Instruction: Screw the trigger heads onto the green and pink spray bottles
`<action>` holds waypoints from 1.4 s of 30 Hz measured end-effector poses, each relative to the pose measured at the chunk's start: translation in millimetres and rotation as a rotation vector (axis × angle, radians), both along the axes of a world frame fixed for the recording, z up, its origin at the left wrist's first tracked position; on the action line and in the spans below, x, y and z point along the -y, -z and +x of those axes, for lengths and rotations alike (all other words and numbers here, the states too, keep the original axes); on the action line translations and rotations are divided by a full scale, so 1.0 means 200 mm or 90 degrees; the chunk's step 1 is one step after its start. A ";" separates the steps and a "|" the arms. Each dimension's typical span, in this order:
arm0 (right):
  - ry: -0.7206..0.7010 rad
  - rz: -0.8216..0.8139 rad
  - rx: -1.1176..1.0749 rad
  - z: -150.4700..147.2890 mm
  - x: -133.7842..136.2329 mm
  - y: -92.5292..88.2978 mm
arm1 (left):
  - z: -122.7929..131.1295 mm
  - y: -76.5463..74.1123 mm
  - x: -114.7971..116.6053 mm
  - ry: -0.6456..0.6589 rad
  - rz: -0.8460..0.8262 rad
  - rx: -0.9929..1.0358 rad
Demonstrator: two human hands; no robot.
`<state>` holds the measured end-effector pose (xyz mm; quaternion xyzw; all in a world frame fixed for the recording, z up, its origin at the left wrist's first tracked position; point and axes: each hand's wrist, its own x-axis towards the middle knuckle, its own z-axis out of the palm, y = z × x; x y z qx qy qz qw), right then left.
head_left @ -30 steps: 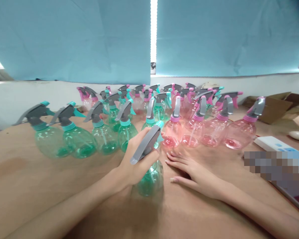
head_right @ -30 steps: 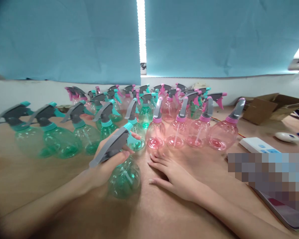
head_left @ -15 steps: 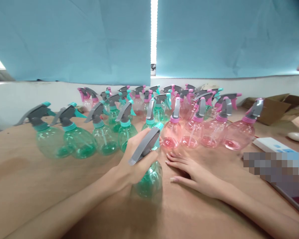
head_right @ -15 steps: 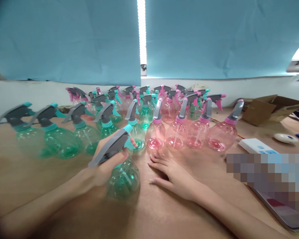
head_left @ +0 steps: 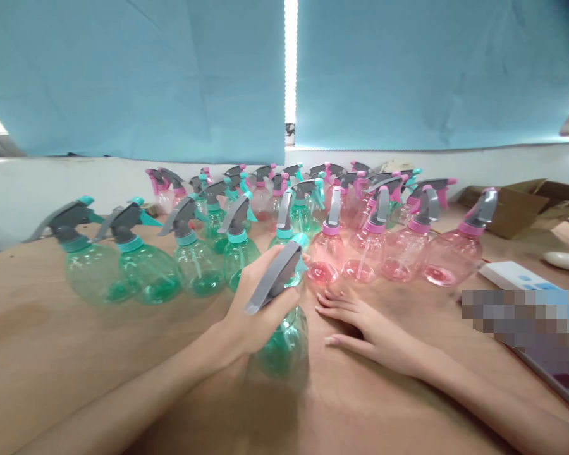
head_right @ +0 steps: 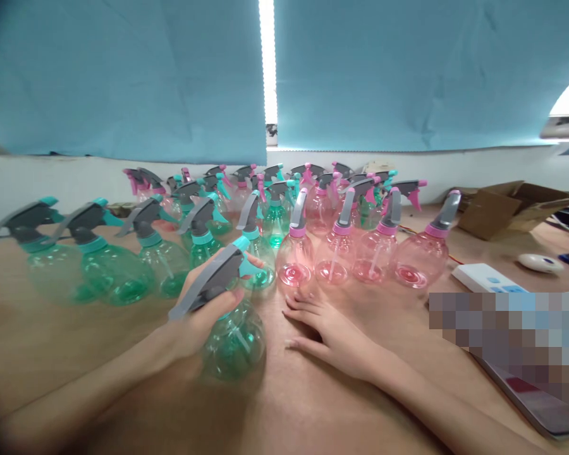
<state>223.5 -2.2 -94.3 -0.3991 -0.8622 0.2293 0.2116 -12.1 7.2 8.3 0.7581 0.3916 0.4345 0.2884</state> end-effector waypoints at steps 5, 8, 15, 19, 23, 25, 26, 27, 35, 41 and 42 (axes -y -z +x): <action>0.000 -0.002 0.007 0.00 0.00 -0.01 | 0.00 0.01 0.00 0.008 0.009 0.000; 0.003 -0.007 0.002 0.00 0.00 -0.01 | 0.01 0.01 0.00 0.033 -0.006 0.043; 0.001 -0.002 0.012 0.00 0.00 -0.02 | 0.02 0.00 0.00 0.067 -0.008 0.045; 0.000 0.000 0.000 0.00 0.01 -0.02 | 0.01 0.00 -0.01 0.064 0.000 0.039; 0.000 0.000 0.003 0.00 0.01 -0.02 | 0.01 0.02 -0.01 0.064 -0.015 0.040; 0.001 -0.002 0.009 0.00 0.01 -0.02 | 0.01 0.02 -0.01 0.062 -0.020 0.045; 0.001 -0.001 0.010 0.00 0.01 -0.02 | 0.01 0.03 -0.01 0.061 -0.020 0.045; 0.002 0.001 0.011 -0.01 0.01 -0.02 | 0.01 0.03 -0.01 0.060 -0.019 0.044; 0.016 0.031 0.014 -0.03 0.02 -0.02 | 0.00 0.02 -0.01 0.040 -0.014 0.020; 0.011 0.034 0.009 -0.03 0.02 -0.02 | 0.01 0.01 0.00 0.016 -0.005 0.015; 0.011 0.034 0.005 -0.03 0.02 -0.02 | 0.01 0.02 0.00 0.016 -0.004 0.014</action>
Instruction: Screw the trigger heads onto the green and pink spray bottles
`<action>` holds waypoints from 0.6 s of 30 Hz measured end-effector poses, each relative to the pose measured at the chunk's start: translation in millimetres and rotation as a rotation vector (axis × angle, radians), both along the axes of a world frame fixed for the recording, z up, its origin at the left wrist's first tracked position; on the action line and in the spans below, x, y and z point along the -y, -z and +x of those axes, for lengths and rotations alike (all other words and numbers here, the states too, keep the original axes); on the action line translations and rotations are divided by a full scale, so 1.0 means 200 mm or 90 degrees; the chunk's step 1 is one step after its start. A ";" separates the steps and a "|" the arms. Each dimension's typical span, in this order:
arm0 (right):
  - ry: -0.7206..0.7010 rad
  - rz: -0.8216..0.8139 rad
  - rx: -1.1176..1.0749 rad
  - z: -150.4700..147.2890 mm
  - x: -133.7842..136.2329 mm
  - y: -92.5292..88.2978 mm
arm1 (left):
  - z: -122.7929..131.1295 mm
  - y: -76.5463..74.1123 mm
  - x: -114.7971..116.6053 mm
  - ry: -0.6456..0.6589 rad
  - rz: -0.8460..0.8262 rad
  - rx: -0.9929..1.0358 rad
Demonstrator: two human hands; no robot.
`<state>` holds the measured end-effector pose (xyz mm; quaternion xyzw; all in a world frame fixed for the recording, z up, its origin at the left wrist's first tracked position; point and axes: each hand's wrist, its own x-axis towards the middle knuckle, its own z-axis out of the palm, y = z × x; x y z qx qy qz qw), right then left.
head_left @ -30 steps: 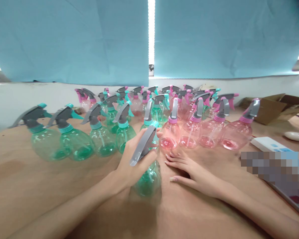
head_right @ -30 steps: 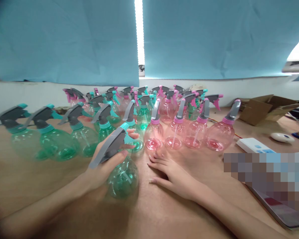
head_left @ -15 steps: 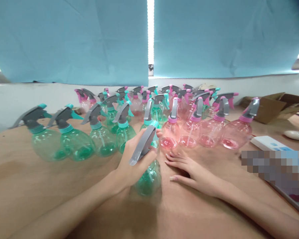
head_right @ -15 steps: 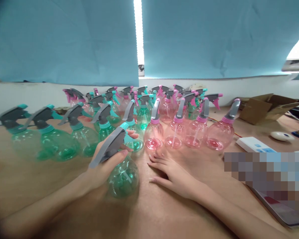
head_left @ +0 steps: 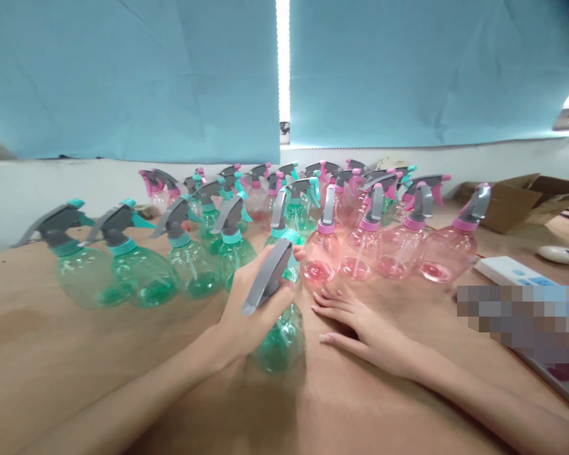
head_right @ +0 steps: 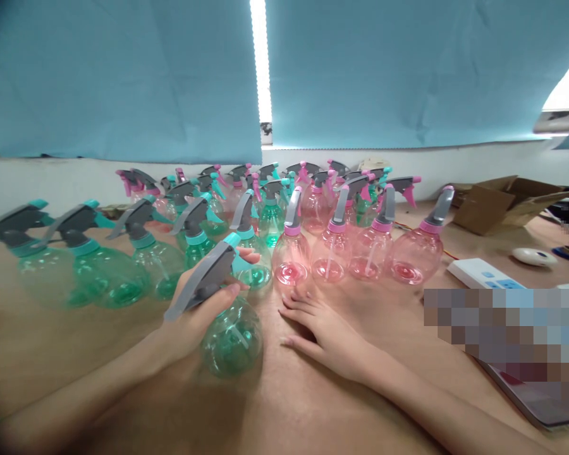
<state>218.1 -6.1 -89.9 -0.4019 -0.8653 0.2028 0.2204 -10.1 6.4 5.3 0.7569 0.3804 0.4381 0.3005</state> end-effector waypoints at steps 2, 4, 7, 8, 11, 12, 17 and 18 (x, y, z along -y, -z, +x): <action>0.000 -0.001 -0.001 0.00 0.00 0.00 | 0.00 0.00 0.00 0.001 0.000 -0.002; 0.002 -0.003 -0.001 0.00 0.00 0.00 | 0.00 0.00 0.00 -0.001 -0.003 0.000; 0.004 -0.004 0.005 0.00 0.00 0.00 | 0.00 0.00 0.00 0.000 -0.010 0.001; 0.005 -0.005 0.009 0.00 0.00 0.00 | 0.00 0.00 0.00 -0.001 -0.011 0.000; 0.008 -0.012 0.013 0.00 0.00 0.00 | 0.00 0.00 0.01 -0.007 -0.006 -0.004; 0.011 -0.013 0.010 0.00 0.00 0.00 | 0.00 0.00 0.01 -0.008 -0.003 -0.006; 0.009 -0.011 -0.002 0.00 0.00 0.00 | 0.00 -0.01 0.00 -0.001 -0.001 -0.012; 0.009 -0.011 -0.002 0.00 0.00 0.00 | 0.00 -0.01 0.00 0.000 0.000 -0.010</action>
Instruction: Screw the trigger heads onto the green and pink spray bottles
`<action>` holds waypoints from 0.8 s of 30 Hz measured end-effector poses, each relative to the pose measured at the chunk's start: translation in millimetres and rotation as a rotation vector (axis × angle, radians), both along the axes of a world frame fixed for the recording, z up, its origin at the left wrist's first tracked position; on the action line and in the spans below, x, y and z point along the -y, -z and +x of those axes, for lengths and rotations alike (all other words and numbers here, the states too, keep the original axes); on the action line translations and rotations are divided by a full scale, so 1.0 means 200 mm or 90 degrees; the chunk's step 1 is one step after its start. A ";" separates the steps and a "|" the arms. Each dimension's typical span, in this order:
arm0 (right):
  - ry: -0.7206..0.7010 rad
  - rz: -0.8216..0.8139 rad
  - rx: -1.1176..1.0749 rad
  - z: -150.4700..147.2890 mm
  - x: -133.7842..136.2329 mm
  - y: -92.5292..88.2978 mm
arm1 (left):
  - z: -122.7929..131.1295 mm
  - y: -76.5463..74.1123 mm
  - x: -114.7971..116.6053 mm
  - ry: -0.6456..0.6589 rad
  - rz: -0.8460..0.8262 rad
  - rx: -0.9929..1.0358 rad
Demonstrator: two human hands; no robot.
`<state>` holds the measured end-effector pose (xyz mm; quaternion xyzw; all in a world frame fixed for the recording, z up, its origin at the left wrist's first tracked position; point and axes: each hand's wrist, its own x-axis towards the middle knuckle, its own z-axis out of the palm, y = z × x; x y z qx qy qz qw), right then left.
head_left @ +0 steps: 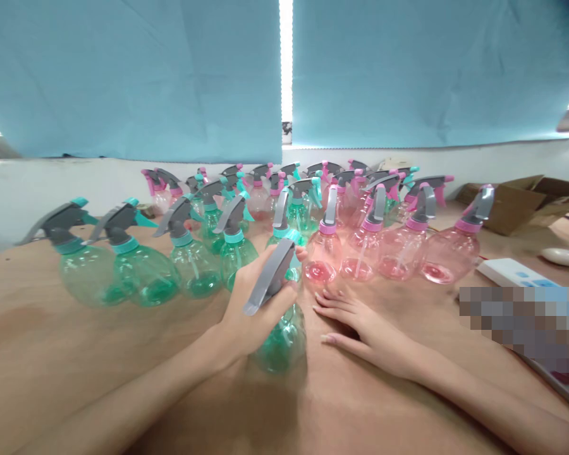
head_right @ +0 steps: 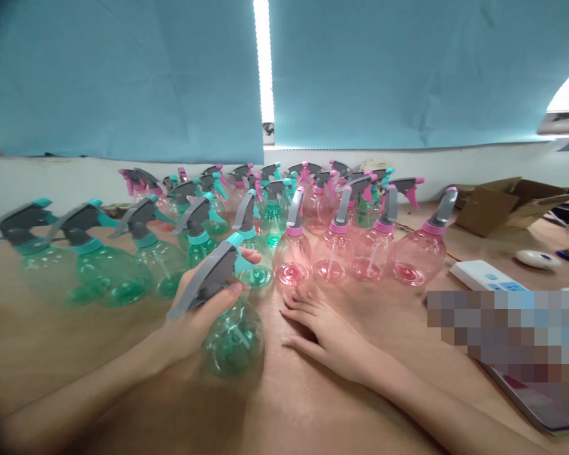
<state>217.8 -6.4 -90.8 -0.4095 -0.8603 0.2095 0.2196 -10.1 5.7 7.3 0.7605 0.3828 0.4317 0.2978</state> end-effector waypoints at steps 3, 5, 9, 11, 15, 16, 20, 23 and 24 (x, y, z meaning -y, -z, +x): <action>0.003 -0.002 0.002 0.00 0.00 0.00 | 0.00 0.00 0.00 0.002 0.001 -0.004; 0.004 -0.004 0.004 0.00 0.00 0.00 | -0.01 0.00 -0.01 -0.002 0.005 -0.013; 0.003 -0.007 0.018 0.00 0.00 -0.01 | -0.01 0.00 -0.01 -0.015 0.031 -0.017; 0.002 -0.007 0.023 0.00 0.00 -0.01 | -0.01 -0.01 -0.01 -0.008 0.032 -0.016; 0.000 -0.006 0.028 0.00 0.00 0.00 | -0.02 -0.02 -0.01 0.011 0.016 -0.027; 0.000 -0.006 0.029 0.00 0.00 0.00 | -0.02 -0.02 -0.01 0.012 0.013 -0.027; -0.001 -0.004 0.024 0.00 0.00 0.00 | -0.02 -0.02 -0.01 0.016 0.010 -0.024; 0.000 -0.003 0.018 0.00 0.00 0.01 | -0.02 -0.02 -0.01 0.028 0.017 -0.018; 0.001 -0.003 0.020 0.00 0.00 0.01 | -0.02 -0.02 -0.01 0.031 0.017 -0.015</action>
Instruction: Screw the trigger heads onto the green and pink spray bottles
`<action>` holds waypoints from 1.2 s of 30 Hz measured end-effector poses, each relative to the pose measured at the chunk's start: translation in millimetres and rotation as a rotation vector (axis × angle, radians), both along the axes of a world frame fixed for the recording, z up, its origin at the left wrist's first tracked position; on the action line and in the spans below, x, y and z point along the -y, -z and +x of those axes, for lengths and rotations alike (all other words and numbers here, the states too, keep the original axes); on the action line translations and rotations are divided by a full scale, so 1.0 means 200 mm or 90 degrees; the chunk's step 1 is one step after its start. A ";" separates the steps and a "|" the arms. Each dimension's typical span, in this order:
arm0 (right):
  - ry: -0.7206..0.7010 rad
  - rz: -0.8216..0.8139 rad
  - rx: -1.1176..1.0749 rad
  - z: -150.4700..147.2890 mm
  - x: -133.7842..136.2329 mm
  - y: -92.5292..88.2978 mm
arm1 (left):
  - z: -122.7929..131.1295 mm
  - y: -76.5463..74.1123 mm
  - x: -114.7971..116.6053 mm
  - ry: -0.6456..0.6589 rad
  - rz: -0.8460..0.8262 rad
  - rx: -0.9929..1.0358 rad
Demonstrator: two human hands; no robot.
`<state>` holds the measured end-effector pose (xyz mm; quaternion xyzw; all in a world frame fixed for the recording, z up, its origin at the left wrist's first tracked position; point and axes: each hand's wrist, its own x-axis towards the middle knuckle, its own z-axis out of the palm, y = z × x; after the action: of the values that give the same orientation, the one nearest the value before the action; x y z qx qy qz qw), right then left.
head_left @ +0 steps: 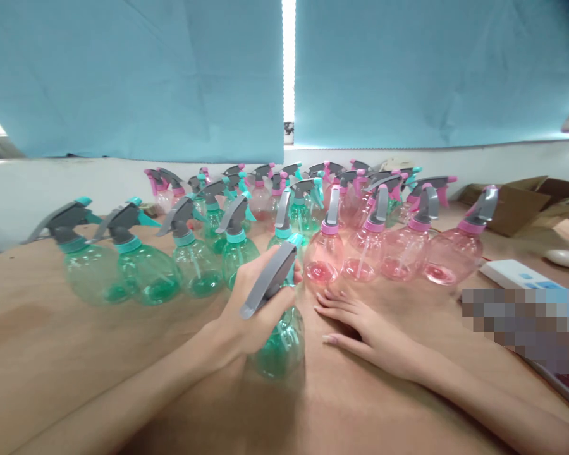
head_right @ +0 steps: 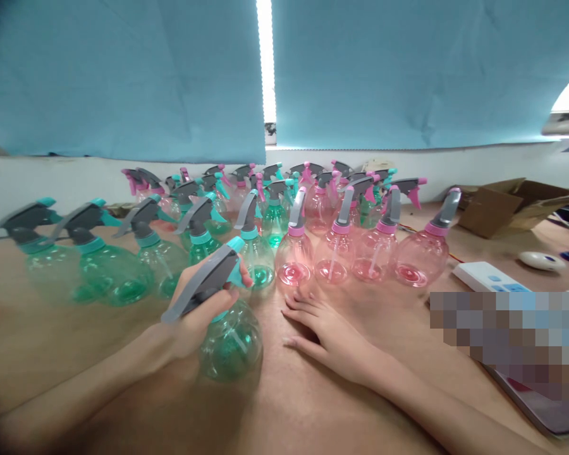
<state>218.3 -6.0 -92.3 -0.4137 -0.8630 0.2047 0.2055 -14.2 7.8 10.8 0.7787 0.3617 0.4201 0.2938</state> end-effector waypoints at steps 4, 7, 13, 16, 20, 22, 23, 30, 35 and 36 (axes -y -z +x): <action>-0.001 0.000 0.016 0.00 0.00 0.00 | -0.01 0.01 0.00 0.001 -0.010 0.001; 0.000 0.002 0.007 0.00 0.00 0.00 | -0.01 0.01 0.01 -0.010 -0.010 -0.002; -0.001 0.003 -0.001 0.00 0.00 -0.01 | 0.01 0.03 0.01 -0.064 -0.006 0.018; -0.003 0.003 -0.001 0.00 0.00 -0.01 | 0.01 0.04 0.01 -0.062 0.000 0.028; 0.000 0.000 -0.008 0.00 0.00 -0.01 | 0.01 0.04 0.01 -0.057 0.009 0.032; -0.001 0.000 -0.004 0.00 0.00 -0.01 | 0.01 0.04 0.01 -0.048 0.000 0.036; -0.002 0.000 0.000 0.00 0.00 0.00 | 0.01 0.04 0.01 -0.043 -0.001 0.038; -0.007 0.003 -0.011 0.00 0.00 0.00 | 0.02 0.03 0.01 -0.040 0.003 0.034; -0.010 0.010 -0.014 0.01 0.00 0.00 | 0.03 0.01 0.00 -0.052 0.010 0.017; -0.009 0.010 -0.007 0.01 0.00 0.00 | 0.03 0.01 0.00 -0.050 0.007 0.017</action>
<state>219.8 -5.5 -92.8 -0.4044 -0.8665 0.2016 0.2121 -7.9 7.5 8.6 0.7601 0.3857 0.4435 0.2771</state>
